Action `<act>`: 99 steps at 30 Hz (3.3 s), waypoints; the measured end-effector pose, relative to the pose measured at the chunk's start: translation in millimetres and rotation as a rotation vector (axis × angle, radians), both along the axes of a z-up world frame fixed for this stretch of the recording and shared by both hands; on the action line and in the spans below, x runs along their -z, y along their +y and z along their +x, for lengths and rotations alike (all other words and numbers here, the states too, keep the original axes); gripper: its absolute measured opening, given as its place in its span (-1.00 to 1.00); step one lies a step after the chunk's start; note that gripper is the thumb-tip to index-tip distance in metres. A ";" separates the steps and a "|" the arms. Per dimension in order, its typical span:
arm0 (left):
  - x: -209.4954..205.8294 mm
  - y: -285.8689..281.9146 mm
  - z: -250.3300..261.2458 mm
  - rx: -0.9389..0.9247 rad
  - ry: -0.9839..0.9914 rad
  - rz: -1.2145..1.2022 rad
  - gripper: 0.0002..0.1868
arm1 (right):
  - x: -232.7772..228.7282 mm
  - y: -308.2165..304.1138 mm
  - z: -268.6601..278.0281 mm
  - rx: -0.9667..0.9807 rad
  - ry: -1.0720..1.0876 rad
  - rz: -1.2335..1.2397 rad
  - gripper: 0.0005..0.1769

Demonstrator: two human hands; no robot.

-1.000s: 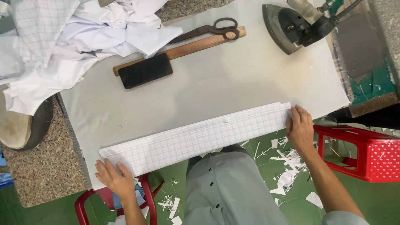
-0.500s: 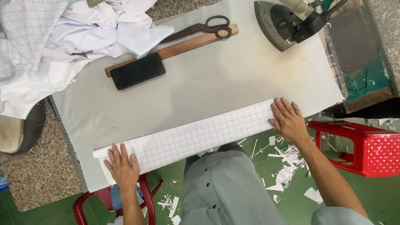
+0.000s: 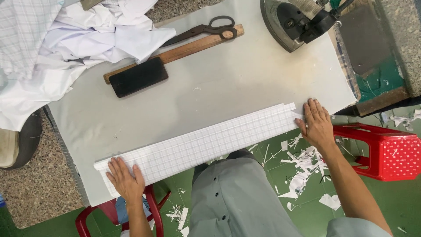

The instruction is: The person irons a long strip of white checkered fabric on a work table. They fold the fabric, use a steam iron to press it, and trim the edges with scissors. The person also uses a ruler to measure and align the fabric before ironing.

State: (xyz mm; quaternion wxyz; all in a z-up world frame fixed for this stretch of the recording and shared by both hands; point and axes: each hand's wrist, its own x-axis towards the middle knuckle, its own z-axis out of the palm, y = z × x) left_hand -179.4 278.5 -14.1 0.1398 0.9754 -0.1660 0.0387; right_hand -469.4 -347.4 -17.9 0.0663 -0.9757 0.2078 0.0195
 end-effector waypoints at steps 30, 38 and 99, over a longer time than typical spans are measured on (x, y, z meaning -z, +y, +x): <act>2.6 0.2 -1.7 -0.002 -0.047 -0.020 -0.30 | -5.6 11.2 -2.4 -0.031 -0.086 -0.063 -0.22; 1.8 -0.8 -1.4 -0.017 -0.033 -0.019 -0.30 | -3.7 10.3 -3.0 0.002 -0.018 -0.027 -0.17; 27.2 7.1 -14.7 -0.427 -0.200 -0.018 -0.26 | 6.7 5.4 -11.8 -0.160 -0.089 -0.170 -0.16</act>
